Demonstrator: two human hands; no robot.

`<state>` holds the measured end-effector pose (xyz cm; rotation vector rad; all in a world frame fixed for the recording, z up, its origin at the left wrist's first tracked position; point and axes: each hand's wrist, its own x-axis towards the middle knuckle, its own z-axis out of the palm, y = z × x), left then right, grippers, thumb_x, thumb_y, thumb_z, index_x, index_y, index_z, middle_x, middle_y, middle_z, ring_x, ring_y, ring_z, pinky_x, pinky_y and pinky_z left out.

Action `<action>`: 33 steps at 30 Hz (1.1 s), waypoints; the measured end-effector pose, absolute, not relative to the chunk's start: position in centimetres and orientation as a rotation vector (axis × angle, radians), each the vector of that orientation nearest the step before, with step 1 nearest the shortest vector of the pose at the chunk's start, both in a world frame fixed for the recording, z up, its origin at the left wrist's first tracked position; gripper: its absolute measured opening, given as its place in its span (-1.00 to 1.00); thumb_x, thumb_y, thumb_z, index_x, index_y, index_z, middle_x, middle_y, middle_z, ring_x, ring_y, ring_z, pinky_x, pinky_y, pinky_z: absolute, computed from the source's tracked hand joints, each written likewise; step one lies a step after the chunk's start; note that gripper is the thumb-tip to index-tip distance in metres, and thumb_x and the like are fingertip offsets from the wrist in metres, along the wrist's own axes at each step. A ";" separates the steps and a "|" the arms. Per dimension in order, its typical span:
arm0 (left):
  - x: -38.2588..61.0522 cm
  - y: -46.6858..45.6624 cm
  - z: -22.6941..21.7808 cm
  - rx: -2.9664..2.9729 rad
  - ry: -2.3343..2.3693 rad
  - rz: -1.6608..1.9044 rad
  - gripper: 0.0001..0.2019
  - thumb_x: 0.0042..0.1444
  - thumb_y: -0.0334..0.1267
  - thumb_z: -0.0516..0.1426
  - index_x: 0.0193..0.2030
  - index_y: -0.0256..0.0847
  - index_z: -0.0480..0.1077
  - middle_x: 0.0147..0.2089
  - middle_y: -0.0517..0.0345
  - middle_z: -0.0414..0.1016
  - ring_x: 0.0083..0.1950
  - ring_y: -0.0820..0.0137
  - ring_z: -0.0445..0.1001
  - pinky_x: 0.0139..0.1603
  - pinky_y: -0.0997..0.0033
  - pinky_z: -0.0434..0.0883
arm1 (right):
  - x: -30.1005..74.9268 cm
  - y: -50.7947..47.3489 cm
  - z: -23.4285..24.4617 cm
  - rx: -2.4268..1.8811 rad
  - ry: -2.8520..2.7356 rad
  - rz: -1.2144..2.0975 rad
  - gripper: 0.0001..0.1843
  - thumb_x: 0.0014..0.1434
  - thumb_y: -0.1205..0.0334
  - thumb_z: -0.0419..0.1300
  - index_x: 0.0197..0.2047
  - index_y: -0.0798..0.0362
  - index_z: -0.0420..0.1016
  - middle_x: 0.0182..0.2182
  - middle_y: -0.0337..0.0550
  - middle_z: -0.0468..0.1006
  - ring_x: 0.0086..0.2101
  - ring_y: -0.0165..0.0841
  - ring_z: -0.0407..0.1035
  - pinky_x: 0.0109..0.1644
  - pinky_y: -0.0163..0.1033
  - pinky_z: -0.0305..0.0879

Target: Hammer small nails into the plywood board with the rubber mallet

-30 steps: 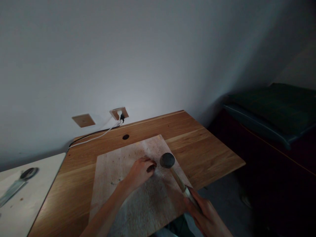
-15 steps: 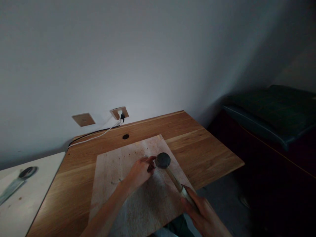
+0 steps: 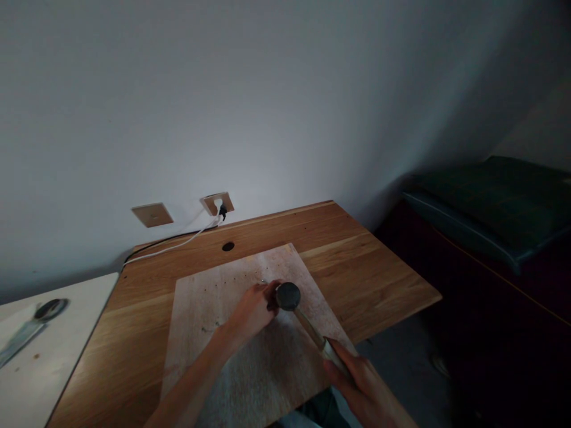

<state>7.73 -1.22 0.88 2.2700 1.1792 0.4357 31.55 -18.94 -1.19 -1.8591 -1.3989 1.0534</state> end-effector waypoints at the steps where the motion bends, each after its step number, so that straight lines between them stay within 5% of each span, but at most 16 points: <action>1: 7.7 -1.2 0.9 2.276 1.185 0.432 -0.50 0.04 -0.56 0.18 0.13 -0.12 0.48 -0.07 0.05 0.65 -0.04 0.17 0.60 0.06 0.18 0.52 | 31.6 -18.9 -0.8 -1.842 -1.394 1.061 -0.31 0.29 -0.34 0.15 0.28 -0.08 0.55 -0.06 -0.02 0.71 0.04 -0.06 0.57 0.15 -0.09 0.48; 6: 7.6 -1.2 0.6 2.299 1.196 0.458 -0.59 0.11 -0.49 0.21 0.11 -0.15 0.49 -0.15 0.06 0.65 -0.11 0.20 0.60 0.01 0.23 0.51 | 32.0 -19.2 0.3 -1.763 -1.342 1.138 -0.33 0.23 -0.38 0.20 0.17 -0.08 0.62 -0.45 -0.12 0.64 -0.28 -0.10 0.60 -0.22 -0.18 0.56; 13: 7.6 -1.1 0.0 2.322 1.179 0.478 -0.41 0.06 -0.55 0.20 0.26 -0.18 0.42 -0.02 -0.03 0.65 0.02 0.10 0.59 0.11 0.11 0.50 | 31.3 -19.4 -0.9 -1.896 -1.417 1.022 -0.24 0.28 -0.42 0.08 0.29 -0.08 0.54 0.05 0.00 0.68 0.13 -0.03 0.51 0.27 -0.06 0.38; 17: 7.8 -1.2 0.3 2.305 1.193 0.461 -0.44 0.10 -0.51 0.21 0.26 -0.13 0.43 -0.07 0.03 0.66 -0.04 0.16 0.61 0.08 0.15 0.52 | 31.6 -19.2 -0.3 -1.829 -1.376 1.088 -0.25 0.27 -0.41 0.13 0.28 -0.06 0.54 -0.27 -0.08 0.70 -0.12 -0.11 0.60 -0.05 -0.20 0.53; 22: 6.1 -0.2 1.7 2.247 1.137 0.487 -0.50 0.11 -0.44 0.25 0.22 -0.11 0.45 -0.01 0.09 0.65 0.01 0.22 0.60 0.12 0.23 0.52 | 32.1 -19.3 0.9 -1.821 -1.241 1.131 -0.25 0.28 -0.37 0.14 0.29 0.00 0.53 -0.51 -0.21 0.55 -0.51 -0.28 0.48 -0.47 -0.30 0.41; 28: 3.0 2.8 2.3 2.511 1.164 0.539 -0.70 0.24 -0.49 0.10 0.03 -0.16 0.54 0.14 0.00 0.58 0.20 0.21 0.51 0.29 0.18 0.43 | 32.3 -19.5 0.9 -1.823 -1.188 1.113 -0.25 0.28 -0.37 0.14 0.27 0.01 0.54 -0.50 -0.20 0.57 -0.62 -0.33 0.37 -0.56 -0.28 0.35; 33: 4.0 3.3 2.1 2.730 1.123 0.171 -0.75 0.27 -0.50 0.12 -0.05 -0.21 0.57 -0.09 -0.05 0.64 0.04 0.14 0.59 0.16 0.16 0.49 | 32.1 -19.1 0.9 -1.822 -1.192 1.148 -0.28 0.29 -0.35 0.14 0.22 0.03 0.56 -0.60 -0.25 0.48 -0.59 -0.28 0.41 -0.52 -0.28 0.37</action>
